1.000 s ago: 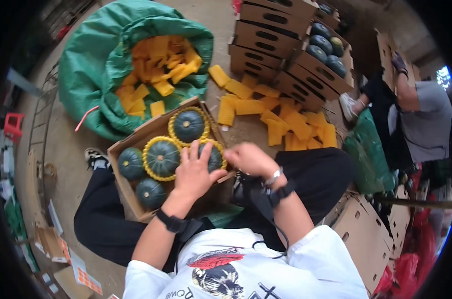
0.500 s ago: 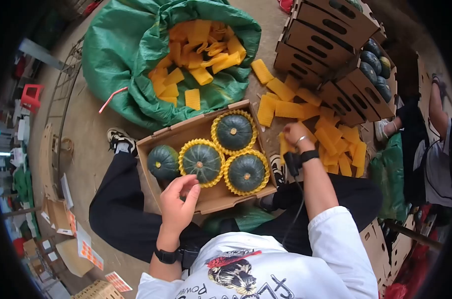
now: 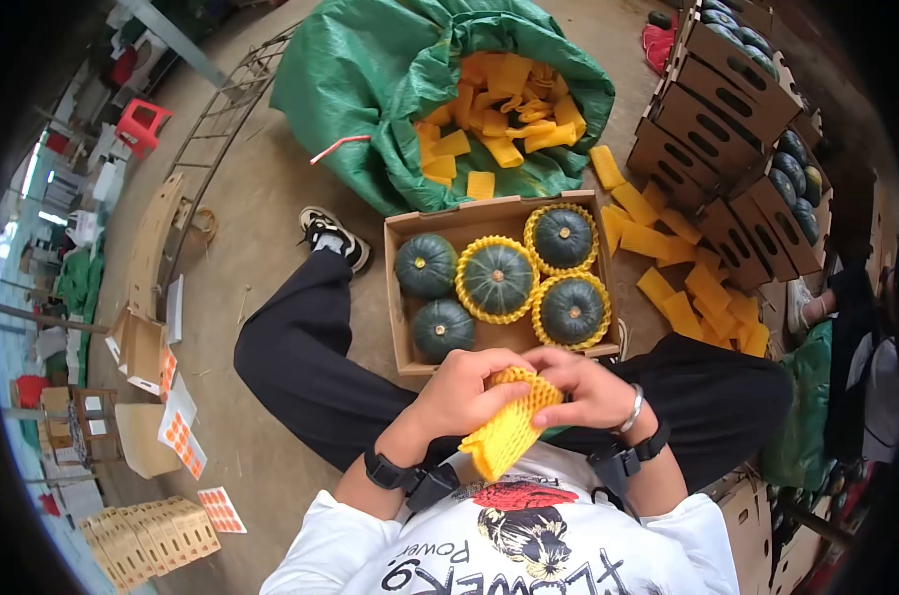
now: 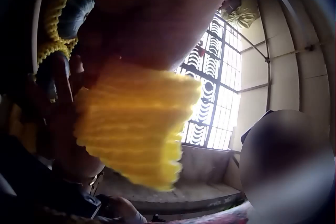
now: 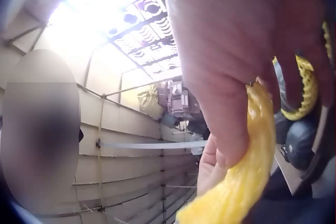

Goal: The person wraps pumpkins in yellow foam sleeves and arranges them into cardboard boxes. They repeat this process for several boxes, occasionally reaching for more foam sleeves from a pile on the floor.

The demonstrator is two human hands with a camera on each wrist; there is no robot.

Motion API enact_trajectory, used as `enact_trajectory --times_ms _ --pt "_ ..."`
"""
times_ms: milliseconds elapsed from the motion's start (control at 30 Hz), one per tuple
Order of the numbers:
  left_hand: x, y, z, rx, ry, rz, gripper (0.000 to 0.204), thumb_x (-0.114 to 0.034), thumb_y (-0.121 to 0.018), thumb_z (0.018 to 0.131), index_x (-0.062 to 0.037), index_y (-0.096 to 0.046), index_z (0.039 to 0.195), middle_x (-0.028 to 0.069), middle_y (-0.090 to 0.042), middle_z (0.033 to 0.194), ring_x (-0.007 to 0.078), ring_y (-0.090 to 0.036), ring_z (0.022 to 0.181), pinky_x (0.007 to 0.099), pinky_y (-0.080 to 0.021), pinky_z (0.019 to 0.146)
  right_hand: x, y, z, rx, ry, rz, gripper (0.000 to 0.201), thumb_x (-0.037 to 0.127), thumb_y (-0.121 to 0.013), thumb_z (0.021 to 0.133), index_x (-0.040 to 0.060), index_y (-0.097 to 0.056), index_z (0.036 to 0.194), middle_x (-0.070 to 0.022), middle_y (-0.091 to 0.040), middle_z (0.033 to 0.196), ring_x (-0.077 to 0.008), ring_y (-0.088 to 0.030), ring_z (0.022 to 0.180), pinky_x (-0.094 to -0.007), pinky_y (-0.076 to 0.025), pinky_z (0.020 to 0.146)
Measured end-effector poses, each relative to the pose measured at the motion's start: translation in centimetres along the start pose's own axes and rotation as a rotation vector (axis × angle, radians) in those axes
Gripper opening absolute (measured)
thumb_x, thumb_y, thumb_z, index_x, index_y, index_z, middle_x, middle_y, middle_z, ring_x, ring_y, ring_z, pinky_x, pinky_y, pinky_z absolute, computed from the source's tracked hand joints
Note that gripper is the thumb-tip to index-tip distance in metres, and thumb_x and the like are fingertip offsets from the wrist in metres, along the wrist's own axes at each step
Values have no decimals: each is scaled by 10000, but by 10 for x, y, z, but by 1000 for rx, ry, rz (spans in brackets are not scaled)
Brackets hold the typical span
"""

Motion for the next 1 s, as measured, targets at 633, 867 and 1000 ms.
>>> enact_trajectory --times_ms 633,867,1000 --pt "65 119 -26 -770 -78 -651 312 20 -479 831 43 -521 1139 103 -617 1056 150 -604 960 274 -463 868 -3 -10 184 -283 -8 -1181 438 338 -699 717 122 -574 1077 -136 -581 892 -327 -580 868 -417 -474 697" --pt "61 126 -32 -824 -48 -296 345 79 -423 786 57 -496 1123 90 -600 1017 152 -598 930 265 -466 840 -28 10 211 -316 -134 -697 785 334 -799 551 179 -475 1250 -242 -494 1070 -431 -530 977 -456 -469 857" --pt "39 96 -11 -555 -125 -541 784 -18 -767 679 -23 -315 1319 76 -485 1204 174 -503 1085 308 -430 925 40 -15 177 -500 276 -649 539 322 -780 617 140 -609 1094 -194 -509 995 -370 -516 953 -408 -448 846"
Point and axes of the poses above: each hand's wrist, its own z-axis towards the middle knuckle, its own y-axis out of the back of the hand, x = y × z, the point moved 3 cm from there along z, towards the middle knuckle
